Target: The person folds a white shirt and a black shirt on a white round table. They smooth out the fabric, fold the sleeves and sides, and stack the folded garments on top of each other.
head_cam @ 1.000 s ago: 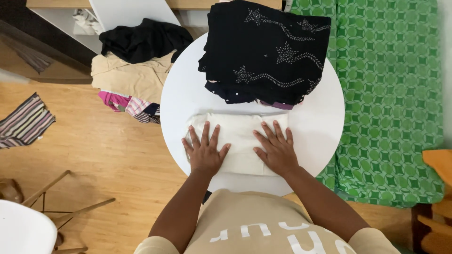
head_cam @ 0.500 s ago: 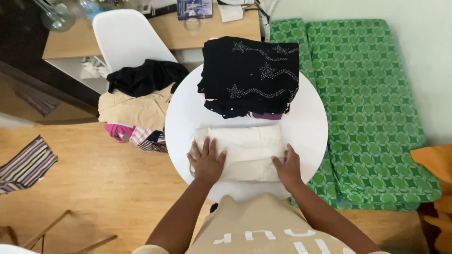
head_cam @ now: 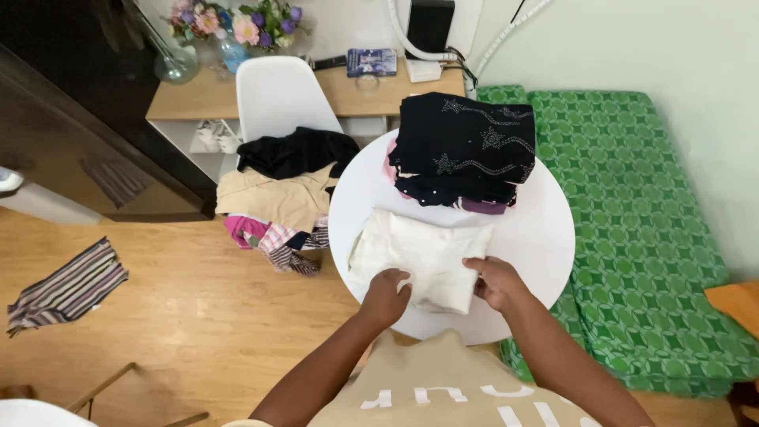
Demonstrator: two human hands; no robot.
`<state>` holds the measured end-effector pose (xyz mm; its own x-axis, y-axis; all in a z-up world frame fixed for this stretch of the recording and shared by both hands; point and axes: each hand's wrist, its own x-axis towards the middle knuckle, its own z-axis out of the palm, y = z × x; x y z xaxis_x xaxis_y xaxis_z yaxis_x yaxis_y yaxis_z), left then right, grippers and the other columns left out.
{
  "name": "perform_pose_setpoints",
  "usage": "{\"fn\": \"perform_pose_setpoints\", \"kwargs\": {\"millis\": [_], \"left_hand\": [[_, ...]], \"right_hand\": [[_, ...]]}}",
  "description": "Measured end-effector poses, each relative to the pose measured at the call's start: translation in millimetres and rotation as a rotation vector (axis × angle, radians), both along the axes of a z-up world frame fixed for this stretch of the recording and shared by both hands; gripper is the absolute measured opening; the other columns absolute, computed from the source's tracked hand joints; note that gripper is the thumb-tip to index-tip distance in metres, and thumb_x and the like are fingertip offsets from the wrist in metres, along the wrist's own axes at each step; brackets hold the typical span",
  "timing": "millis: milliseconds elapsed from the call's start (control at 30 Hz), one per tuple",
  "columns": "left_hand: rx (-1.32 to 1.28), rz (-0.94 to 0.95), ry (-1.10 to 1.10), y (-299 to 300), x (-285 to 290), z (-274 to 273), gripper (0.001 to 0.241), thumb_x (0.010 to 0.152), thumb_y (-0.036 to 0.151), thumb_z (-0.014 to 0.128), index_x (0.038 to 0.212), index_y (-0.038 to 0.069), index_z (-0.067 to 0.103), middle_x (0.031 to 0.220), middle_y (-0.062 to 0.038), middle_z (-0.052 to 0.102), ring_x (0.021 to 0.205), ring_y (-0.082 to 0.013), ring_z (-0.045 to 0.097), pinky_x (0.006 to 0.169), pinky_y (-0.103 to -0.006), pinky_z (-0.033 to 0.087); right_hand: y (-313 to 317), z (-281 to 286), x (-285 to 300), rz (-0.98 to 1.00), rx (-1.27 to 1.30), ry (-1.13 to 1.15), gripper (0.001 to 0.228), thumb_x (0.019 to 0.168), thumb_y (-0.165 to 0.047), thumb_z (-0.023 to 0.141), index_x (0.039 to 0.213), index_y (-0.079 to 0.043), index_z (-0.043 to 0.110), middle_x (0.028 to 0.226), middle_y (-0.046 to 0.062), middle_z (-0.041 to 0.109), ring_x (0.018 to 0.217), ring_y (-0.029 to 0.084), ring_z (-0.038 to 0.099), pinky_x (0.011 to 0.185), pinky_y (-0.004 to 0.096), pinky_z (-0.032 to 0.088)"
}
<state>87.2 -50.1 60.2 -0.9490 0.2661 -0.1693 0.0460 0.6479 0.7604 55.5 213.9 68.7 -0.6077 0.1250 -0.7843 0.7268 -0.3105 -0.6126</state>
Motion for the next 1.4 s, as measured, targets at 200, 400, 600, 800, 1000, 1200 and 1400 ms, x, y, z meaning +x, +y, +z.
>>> {"fn": "perform_pose_setpoints", "kwargs": {"millis": [200,400,600,800,1000,1200,1400], "left_hand": [[0.064,0.166,-0.098,-28,7,12,0.03,0.094,0.021,0.062,0.12,0.008,0.071,0.13,-0.019,0.065,0.121,-0.0341,0.062,0.103,-0.0397,0.048],[0.323,0.464,-0.287,-77,5,-4,0.04,0.099,0.029,0.057,0.135,0.013,0.065,0.132,-0.011,0.07,0.119,-0.0243,0.066,0.101,-0.0334,0.05],[0.669,0.696,-0.368,-130,7,-25,0.055,0.097,0.041,0.059,0.142,0.01,0.06,0.146,-0.011,0.064,0.135,-0.0241,0.056,0.111,-0.0436,0.042],[0.784,0.774,-0.599,-160,45,92,0.096,0.092,0.067,0.047,0.165,0.031,-0.004,0.172,-0.002,0.01,0.157,-0.0303,0.011,0.123,-0.0626,0.019],[1.346,0.425,-0.641,-184,68,62,0.094,0.087,0.072,0.038,0.161,0.019,0.016,0.159,-0.014,0.047,0.147,-0.0352,0.045,0.115,-0.0572,0.037],[1.751,0.318,-0.71,-172,97,67,0.092,0.09,0.075,0.035,0.157,0.011,0.035,0.156,-0.013,0.049,0.14,-0.0346,0.05,0.113,-0.0526,0.043],[1.73,0.343,-0.76,-163,68,75,0.082,0.092,0.058,0.055,0.155,0.008,0.04,0.153,-0.016,0.053,0.137,-0.0368,0.052,0.112,-0.0527,0.043]], "right_hand": [[-43,66,-5,-0.079,-0.074,0.191,0.041,0.089,-0.009,0.065,0.128,-0.004,0.055,0.121,0.013,0.066,0.107,0.028,0.067,0.092,0.042,0.059],[-90,142,-11,0.028,-0.073,0.296,0.044,0.09,-0.009,0.061,0.133,-0.006,0.054,0.121,0.011,0.066,0.107,0.027,0.068,0.091,0.041,0.059],[-145,201,-6,0.149,-0.14,0.416,0.045,0.087,-0.007,0.062,0.132,-0.004,0.054,0.123,0.012,0.068,0.108,0.028,0.07,0.092,0.043,0.06],[-207,231,19,0.338,-0.211,0.402,0.049,0.085,-0.007,0.064,0.132,-0.004,0.056,0.125,0.014,0.069,0.11,0.028,0.071,0.095,0.045,0.059],[-249,264,64,0.542,-0.378,0.4,0.055,0.083,-0.007,0.067,0.136,-0.001,0.052,0.125,0.016,0.068,0.114,0.028,0.069,0.101,0.044,0.056],[-249,286,76,0.596,-0.451,0.315,0.064,0.076,-0.009,0.072,0.138,0.0,0.054,0.127,0.015,0.07,0.117,0.028,0.07,0.104,0.042,0.053],[-180,289,48,0.404,-0.511,0.411,0.064,0.077,-0.008,0.068,0.139,-0.005,0.055,0.124,0.018,0.07,0.11,0.032,0.07,0.096,0.047,0.057]]}}
